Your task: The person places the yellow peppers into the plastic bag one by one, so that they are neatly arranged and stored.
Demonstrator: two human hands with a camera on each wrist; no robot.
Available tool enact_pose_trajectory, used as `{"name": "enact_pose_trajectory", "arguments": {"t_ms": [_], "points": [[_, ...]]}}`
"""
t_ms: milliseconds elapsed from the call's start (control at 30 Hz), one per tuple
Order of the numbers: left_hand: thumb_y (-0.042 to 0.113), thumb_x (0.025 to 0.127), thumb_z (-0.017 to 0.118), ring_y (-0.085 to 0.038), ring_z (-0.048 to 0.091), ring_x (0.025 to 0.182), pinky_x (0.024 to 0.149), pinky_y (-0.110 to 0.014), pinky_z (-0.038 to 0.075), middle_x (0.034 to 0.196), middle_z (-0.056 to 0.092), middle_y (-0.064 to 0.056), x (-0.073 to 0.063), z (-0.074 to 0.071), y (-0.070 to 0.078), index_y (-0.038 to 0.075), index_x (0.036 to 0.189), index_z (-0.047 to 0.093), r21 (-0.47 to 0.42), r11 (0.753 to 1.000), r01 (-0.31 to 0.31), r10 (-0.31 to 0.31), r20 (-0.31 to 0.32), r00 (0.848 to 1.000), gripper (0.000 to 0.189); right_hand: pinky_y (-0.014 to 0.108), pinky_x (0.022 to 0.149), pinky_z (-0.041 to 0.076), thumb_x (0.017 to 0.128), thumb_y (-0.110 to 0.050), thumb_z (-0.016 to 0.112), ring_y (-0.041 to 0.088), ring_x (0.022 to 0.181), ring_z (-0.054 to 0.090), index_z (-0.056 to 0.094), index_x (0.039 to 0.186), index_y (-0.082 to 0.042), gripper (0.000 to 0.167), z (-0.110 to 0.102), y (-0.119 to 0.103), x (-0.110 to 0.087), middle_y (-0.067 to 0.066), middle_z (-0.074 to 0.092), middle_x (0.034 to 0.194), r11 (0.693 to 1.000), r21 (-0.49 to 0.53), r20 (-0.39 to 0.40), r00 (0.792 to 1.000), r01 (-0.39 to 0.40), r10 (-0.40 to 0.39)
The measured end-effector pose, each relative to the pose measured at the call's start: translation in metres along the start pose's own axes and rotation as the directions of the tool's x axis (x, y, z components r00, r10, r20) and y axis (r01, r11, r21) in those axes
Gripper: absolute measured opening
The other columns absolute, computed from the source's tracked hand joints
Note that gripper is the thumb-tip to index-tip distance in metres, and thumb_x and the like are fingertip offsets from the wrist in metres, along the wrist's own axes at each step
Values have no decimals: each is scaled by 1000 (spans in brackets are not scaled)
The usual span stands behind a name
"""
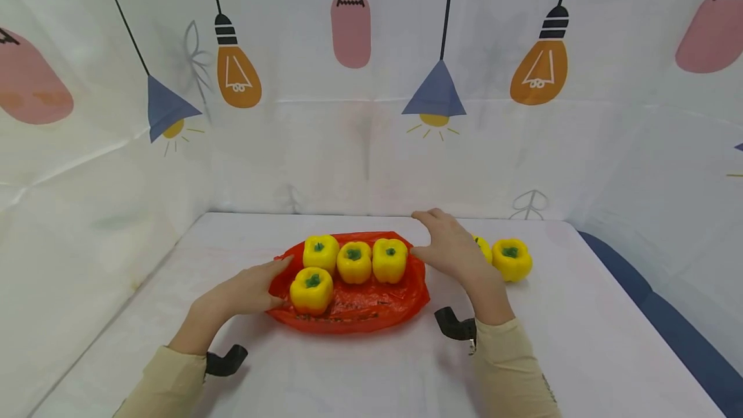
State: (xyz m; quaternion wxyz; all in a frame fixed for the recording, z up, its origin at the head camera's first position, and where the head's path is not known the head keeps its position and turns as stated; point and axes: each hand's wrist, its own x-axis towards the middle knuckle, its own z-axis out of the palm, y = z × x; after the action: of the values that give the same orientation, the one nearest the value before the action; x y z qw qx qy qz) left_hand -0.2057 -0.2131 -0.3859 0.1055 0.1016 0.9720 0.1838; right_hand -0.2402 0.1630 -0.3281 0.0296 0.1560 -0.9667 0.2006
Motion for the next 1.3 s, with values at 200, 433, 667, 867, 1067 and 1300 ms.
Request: {"name": "enact_pose_trajectory", "arguments": {"t_ms": [200, 433, 667, 867, 1067, 1300], "points": [[25, 84, 74, -33, 40, 144, 115, -58, 37, 155, 45, -10, 2, 1, -1, 11, 155, 36, 10, 1000, 1, -1, -1, 1000, 81, 66, 107, 41, 88, -28, 69, 43, 136, 41, 45, 148, -14, 66, -3, 17, 1, 20, 43, 151, 1000, -19, 18, 1000, -13, 14], [24, 84, 74, -33, 41, 144, 114, -59, 37, 154, 46, -10, 2, 2, -1, 11, 154, 36, 10, 1000, -3, 3, -5, 1000, 81, 66, 106, 40, 87, -27, 71, 46, 132, 43, 48, 144, -7, 65, -9, 29, -2, 25, 44, 148, 999, -18, 70, 997, -43, 44], [23, 84, 74, -32, 39, 145, 115, -58, 37, 155, 45, -9, 1, 1, 0, 12, 155, 36, -8, 1000, 12, -12, 3, 1000, 81, 66, 107, 39, 84, -20, 72, 46, 129, 44, 49, 143, -5, 64, -14, 42, -6, 28, 42, 147, 996, 3, 138, 987, -86, 85], [22, 84, 74, -33, 38, 145, 115, -58, 36, 155, 44, -10, 0, 1, 0, 11, 155, 36, -9, 1000, 6, -6, 4, 1000, 81, 65, 106, 41, 82, -12, 67, 44, 126, 44, 47, 144, -6, 65, -15, 48, -9, 27, 41, 149, 993, 42, 196, 975, -114, 103], [23, 84, 73, -32, 38, 146, 116, -58, 36, 156, 44, -9, 0, 1, 0, 12, 155, 36, -2, 1000, 18, -18, 5, 1000, 81, 62, 105, 41, 80, -3, 60, 42, 124, 44, 49, 143, -5, 64, -13, 53, -9, 27, 42, 147, 992, 29, 176, 977, -126, 119], [23, 84, 74, -32, 39, 145, 114, -59, 37, 155, 46, -9, 1, 2, 1, 11, 154, 37, -2, 1000, 16, -16, 4, 1000, 81, 66, 112, 33, 80, 8, 47, 46, 130, 41, 52, 140, -5, 62, -8, 59, -6, 27, 45, 146, 994, 11, 156, 982, -111, 108]]}}
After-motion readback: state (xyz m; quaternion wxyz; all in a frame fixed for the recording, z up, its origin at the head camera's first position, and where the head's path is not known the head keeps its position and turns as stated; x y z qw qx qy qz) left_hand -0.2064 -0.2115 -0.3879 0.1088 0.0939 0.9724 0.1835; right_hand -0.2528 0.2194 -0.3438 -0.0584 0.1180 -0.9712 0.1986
